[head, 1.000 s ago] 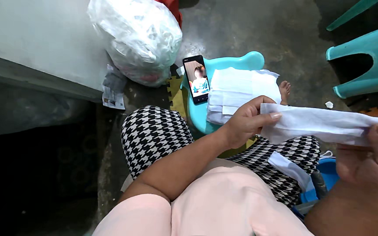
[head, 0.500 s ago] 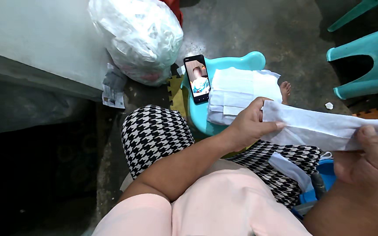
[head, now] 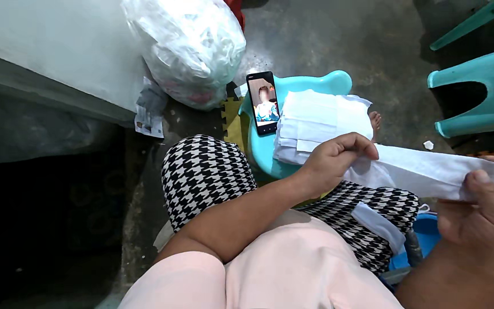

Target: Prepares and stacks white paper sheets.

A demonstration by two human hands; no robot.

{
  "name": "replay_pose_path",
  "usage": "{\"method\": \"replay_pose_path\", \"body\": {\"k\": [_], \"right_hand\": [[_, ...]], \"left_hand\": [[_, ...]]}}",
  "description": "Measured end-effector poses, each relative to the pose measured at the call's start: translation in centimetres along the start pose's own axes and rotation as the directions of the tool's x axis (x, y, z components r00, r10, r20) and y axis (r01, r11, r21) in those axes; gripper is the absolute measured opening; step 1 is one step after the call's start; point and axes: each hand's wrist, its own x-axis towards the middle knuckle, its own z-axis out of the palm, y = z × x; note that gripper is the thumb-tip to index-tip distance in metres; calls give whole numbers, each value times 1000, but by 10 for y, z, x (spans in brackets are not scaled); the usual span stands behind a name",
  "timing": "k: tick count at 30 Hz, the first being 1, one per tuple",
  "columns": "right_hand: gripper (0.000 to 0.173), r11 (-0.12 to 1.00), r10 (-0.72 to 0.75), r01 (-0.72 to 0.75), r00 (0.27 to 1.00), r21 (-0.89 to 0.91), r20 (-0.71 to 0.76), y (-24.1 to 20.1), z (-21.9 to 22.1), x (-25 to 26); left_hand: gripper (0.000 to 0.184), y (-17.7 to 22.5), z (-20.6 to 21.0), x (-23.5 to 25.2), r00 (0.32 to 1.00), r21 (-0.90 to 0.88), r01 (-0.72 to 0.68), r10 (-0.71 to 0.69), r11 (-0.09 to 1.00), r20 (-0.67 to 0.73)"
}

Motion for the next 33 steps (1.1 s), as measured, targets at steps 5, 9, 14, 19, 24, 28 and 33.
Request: {"method": "replay_pose_path", "body": {"k": [5,9,14,19,24,28,33], "right_hand": [[22,1000,3,-3,1000,5,0,-2,2,0],[23,1000,10,-10,1000,-7,-12,-3,4,-1],[25,1000,-5,4,1000,6,22,-2,1,-1],[24,1000,-5,4,1000,17,28,-2,2,-1],[22,999,-25,24,998,22,52,0,2,-1],[22,999,-34,34,997,1,67,1,-1,-1],[23,995,-80,84,995,-63,66,-3,-5,-2]], "left_hand": [[29,1,0,-1,1000,19,6,-6,1000,-12],[19,4,1,-1,1000,8,8,-8,1000,-17],[22,5,1,-1,1000,75,-6,8,997,-26],[24,4,-1,0,998,166,-43,49,985,-33],[24,4,-3,1,990,320,-103,127,942,-55],[31,1,-4,2,993,336,-76,103,939,-60],[46,-4,-2,1,995,390,-63,90,919,-50]]}}
